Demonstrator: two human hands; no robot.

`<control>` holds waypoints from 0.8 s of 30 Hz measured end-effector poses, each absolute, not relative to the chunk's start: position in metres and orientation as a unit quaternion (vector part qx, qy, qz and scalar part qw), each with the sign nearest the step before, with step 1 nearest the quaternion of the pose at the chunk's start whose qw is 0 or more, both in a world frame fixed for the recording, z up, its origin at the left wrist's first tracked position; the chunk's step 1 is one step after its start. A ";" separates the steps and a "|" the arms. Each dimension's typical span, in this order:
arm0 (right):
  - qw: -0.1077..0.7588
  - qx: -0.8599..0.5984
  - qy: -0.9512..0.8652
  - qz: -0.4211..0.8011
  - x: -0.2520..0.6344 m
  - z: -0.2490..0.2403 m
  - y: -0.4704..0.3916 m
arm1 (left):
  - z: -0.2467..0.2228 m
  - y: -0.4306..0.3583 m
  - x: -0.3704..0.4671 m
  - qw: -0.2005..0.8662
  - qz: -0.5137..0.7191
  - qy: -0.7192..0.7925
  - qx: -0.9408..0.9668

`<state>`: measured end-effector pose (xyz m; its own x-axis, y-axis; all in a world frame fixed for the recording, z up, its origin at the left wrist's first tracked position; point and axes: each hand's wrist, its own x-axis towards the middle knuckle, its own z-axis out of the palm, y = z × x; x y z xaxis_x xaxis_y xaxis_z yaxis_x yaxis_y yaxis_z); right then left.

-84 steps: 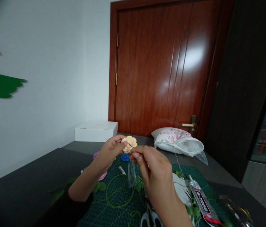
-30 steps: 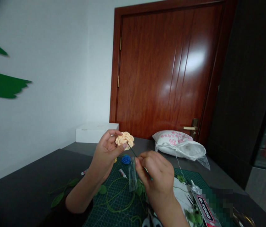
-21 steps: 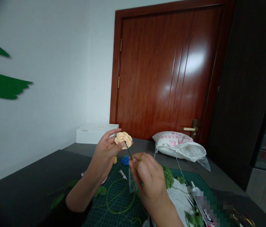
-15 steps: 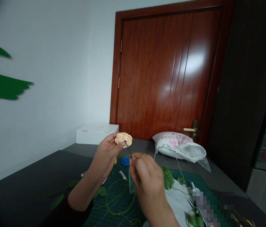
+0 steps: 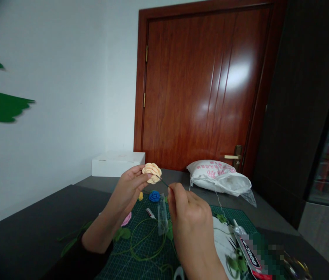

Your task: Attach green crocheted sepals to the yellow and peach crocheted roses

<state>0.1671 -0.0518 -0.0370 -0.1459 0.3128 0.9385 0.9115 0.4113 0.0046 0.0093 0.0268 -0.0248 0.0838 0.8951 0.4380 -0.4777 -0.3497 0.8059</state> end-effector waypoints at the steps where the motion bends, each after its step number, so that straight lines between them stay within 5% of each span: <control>1: 0.479 -0.443 -0.692 -0.307 0.167 -0.038 -0.052 | -0.025 0.026 0.010 0.545 0.638 0.204 0.504; 10: 0.457 -0.450 -0.711 -0.288 0.167 -0.038 -0.052 | -0.028 0.029 0.010 0.545 0.618 0.215 0.524; 16: 0.466 -0.468 -0.702 -0.267 0.156 -0.047 -0.049 | -0.047 0.040 0.016 0.248 0.701 0.275 0.610; 24: 0.506 -0.461 -0.695 0.219 0.155 -0.048 -0.030 | -0.043 0.030 0.012 -0.026 0.721 0.292 0.628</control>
<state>0.1547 -0.0295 -0.0485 -0.0622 0.8629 0.5016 0.4184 0.4788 -0.7718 0.0125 0.0301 -0.0433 -0.2110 0.3292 0.9204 0.4035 -0.8283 0.3887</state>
